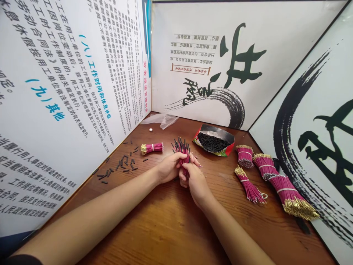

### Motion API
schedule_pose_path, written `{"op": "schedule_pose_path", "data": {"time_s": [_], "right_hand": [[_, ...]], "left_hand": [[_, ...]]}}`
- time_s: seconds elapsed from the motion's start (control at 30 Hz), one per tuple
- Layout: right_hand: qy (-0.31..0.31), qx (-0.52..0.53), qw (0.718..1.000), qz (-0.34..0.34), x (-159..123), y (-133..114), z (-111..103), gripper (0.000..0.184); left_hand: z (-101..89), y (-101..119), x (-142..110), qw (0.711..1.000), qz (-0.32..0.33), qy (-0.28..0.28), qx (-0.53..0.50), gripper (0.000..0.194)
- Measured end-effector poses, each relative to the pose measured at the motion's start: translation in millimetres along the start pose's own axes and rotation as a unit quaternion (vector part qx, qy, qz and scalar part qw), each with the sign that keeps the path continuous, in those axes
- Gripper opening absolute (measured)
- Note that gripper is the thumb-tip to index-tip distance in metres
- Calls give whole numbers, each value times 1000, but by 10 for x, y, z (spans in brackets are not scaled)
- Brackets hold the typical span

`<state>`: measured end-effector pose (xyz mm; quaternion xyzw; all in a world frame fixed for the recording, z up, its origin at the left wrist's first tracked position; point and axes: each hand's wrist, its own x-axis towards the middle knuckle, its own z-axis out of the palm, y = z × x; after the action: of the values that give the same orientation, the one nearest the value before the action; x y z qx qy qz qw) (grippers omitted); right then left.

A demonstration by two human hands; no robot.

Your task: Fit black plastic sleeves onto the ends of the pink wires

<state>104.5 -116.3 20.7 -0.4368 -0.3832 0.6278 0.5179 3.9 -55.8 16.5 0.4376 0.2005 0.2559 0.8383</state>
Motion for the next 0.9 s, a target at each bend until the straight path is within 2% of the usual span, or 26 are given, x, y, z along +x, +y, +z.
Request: {"op": "schedule_pose_path", "data": {"time_s": [0.17,0.4,0.63,0.77,0.9], "right_hand": [[17,-12,1000,0,-7,-8,0,18],[15,-69,997,6,5,-25,0,21],[43,-175,983,21,37,-26,-70,31],[104,-178,977,-53,26,-108,-112,24],[159,-162,961,-157,5,-209,-206,16]], "left_hand": [[6,-20,6,998,45,24,30,29],[-19,-27,32,995,79,43,37,30],[4,156,-11,984,150,93,-26,29],[0,307,-121,988,132,67,-51,26],[36,453,-353,993,90,81,3,22]]}}
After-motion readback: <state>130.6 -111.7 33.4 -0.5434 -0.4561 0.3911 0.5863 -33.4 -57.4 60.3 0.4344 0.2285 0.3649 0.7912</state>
